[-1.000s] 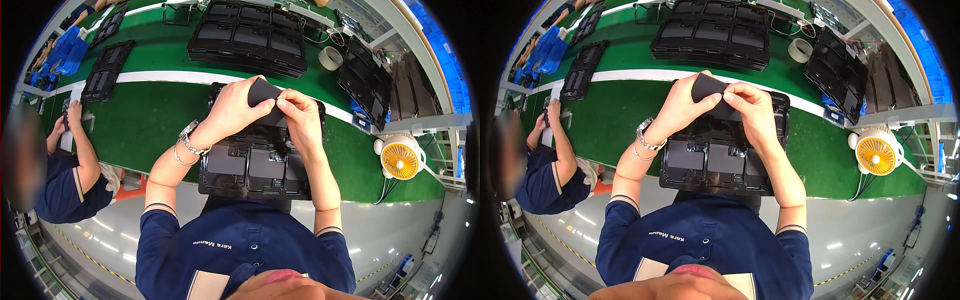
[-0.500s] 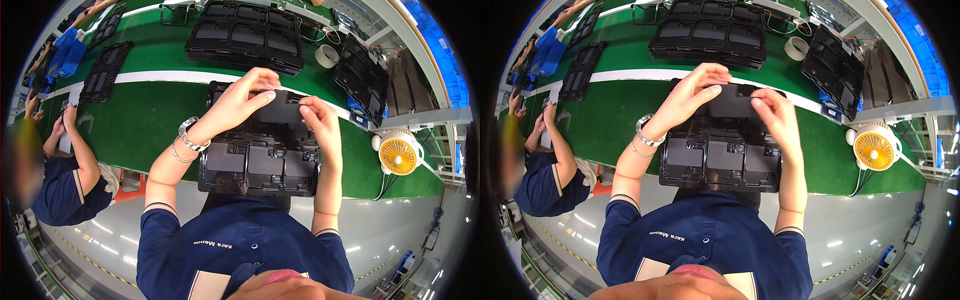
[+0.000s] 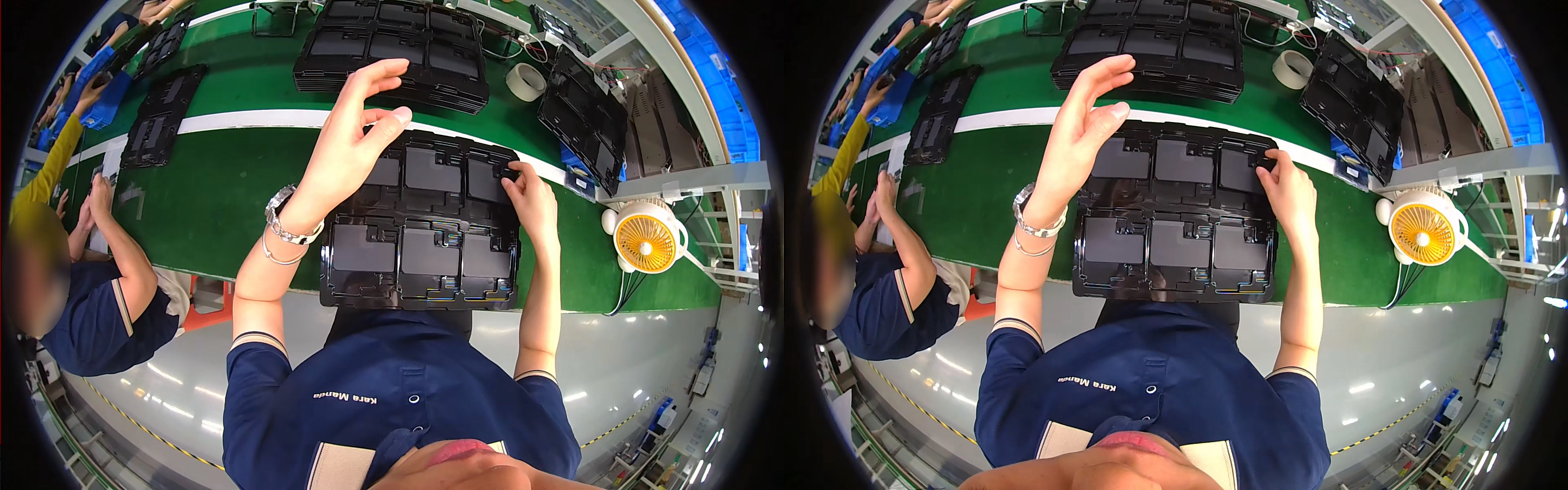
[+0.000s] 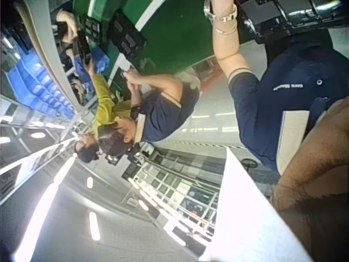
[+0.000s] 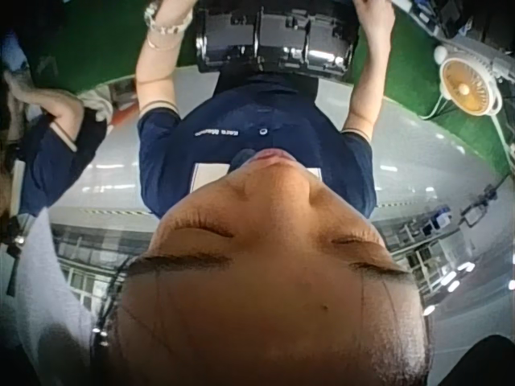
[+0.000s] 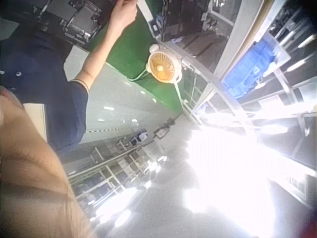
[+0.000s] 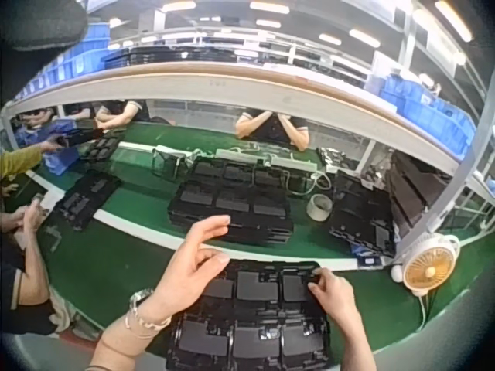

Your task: Assembling small black plastic components into a larger tray on a production line.

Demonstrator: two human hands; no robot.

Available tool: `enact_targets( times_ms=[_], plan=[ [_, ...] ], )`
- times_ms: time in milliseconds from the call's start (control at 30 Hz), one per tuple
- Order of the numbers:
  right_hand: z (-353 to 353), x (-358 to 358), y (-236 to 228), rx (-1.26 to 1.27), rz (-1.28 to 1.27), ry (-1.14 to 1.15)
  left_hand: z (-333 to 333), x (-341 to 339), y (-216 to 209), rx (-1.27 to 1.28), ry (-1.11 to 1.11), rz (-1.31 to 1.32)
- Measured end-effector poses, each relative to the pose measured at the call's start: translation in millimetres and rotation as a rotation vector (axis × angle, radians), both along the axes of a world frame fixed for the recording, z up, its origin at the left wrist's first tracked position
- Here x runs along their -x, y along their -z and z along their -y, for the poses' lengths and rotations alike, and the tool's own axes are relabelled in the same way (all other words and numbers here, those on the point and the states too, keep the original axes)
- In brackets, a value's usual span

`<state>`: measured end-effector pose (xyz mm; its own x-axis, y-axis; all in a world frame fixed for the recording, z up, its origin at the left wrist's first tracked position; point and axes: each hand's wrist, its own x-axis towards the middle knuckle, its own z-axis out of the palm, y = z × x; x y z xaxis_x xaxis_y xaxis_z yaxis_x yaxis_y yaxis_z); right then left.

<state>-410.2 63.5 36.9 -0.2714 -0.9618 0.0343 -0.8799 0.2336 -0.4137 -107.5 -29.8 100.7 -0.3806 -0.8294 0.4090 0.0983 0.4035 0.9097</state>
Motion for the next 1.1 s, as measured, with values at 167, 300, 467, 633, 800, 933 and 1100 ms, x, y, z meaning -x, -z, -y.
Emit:
enact_targets(
  times_ms=[167, 300, 467, 633, 800, 933, 1100],
  plan=[
    [-1, -20, 11, 0.129, -0.273, -0.107, -1, -5, -4, 0.02, -0.05, -0.033],
    [13, -18, 19, 0.358, -0.435, -0.183, -2, -5, -8, 0.035, -0.034, -0.06],
    [4, -20, 4, 0.411, -0.433, -0.2, -4, -10, -10, 0.043, -0.02, -0.058],
    [-31, -84, -30, 0.219, -0.135, -0.53, 0, -9, -8, 0.065, -0.016, -0.121],
    [-49, -147, -16, 0.129, -0.249, -0.743, -6, -3, -8, 0.027, 0.062, -0.012],
    [-48, -157, -23, 0.163, -0.352, -0.733, -9, -5, -10, 0.052, 0.068, 0.012],
    [-50, -161, -15, 0.064, -0.2, -0.777, -13, -6, -12, 0.058, 0.099, 0.044]
  ],
)
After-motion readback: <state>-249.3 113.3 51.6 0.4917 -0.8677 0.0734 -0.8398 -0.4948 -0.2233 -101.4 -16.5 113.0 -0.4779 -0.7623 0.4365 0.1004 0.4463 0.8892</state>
